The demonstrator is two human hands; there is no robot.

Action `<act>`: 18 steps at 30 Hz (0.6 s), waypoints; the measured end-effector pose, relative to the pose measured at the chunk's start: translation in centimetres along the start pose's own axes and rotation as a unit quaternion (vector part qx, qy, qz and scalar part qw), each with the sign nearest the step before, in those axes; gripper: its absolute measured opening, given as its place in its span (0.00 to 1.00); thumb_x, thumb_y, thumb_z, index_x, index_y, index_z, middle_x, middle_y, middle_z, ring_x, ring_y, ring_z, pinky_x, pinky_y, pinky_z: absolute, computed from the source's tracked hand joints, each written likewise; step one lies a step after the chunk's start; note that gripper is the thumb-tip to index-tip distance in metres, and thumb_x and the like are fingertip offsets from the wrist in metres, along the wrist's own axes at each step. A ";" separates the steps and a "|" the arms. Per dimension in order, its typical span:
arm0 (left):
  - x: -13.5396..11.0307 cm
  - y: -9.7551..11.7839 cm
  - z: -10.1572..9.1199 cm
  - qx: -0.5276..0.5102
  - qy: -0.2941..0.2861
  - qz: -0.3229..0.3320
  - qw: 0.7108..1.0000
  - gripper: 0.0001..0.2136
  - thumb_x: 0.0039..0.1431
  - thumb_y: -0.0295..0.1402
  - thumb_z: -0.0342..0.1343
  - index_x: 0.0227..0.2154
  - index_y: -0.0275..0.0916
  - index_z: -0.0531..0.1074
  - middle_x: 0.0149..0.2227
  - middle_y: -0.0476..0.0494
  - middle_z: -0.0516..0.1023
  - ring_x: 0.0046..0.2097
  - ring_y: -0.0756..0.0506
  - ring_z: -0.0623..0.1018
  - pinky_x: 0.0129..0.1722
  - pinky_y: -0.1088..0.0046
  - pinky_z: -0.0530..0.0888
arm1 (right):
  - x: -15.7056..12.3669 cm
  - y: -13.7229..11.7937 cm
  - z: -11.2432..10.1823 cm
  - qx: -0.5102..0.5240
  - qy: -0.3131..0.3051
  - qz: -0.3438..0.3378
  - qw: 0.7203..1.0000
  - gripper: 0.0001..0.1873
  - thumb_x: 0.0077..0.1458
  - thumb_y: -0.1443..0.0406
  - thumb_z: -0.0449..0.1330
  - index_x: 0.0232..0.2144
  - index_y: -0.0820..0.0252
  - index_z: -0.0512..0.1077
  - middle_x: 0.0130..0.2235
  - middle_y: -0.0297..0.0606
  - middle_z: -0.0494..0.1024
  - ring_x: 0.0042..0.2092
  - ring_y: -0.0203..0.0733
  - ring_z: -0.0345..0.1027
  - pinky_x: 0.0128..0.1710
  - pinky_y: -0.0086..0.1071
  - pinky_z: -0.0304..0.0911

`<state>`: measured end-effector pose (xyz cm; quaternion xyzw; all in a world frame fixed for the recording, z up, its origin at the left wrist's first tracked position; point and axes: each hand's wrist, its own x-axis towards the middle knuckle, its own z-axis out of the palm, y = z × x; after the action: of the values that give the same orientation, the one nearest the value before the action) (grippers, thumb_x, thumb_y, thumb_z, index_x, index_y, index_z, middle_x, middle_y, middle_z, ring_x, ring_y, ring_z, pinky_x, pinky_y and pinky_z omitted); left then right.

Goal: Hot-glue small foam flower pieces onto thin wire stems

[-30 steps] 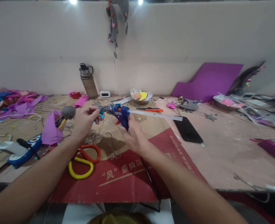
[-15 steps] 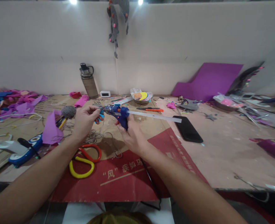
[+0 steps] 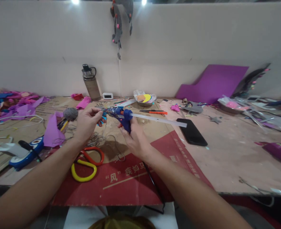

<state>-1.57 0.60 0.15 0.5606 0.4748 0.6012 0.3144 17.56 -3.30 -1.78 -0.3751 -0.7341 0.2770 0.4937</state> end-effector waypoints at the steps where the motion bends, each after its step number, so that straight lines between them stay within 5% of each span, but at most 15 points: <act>1: 0.0 0.0 0.0 0.001 -0.001 0.000 1.000 0.08 0.51 0.35 0.59 0.28 0.35 0.70 0.20 0.47 0.75 0.20 0.51 0.74 0.19 0.78 0.69 | 0.0 0.0 0.0 0.000 0.003 -0.001 1.000 0.08 0.58 0.68 0.52 0.42 0.58 0.62 0.39 0.39 0.70 0.38 0.40 0.64 0.41 0.40 0.65; 18: -0.1 0.1 0.0 -0.004 -0.003 0.004 1.000 0.07 0.51 0.34 0.59 0.27 0.35 0.71 0.20 0.47 0.75 0.20 0.52 0.73 0.19 0.79 0.68 | 0.0 0.3 -0.1 -0.005 0.011 -0.001 1.000 0.07 0.59 0.65 0.52 0.41 0.57 0.64 0.39 0.40 0.68 0.38 0.41 0.63 0.41 0.41 0.66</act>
<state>-1.59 0.50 0.24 0.5629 0.4696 0.6025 0.3156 17.72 -3.17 -1.99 -0.3793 -0.7305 0.2687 0.5002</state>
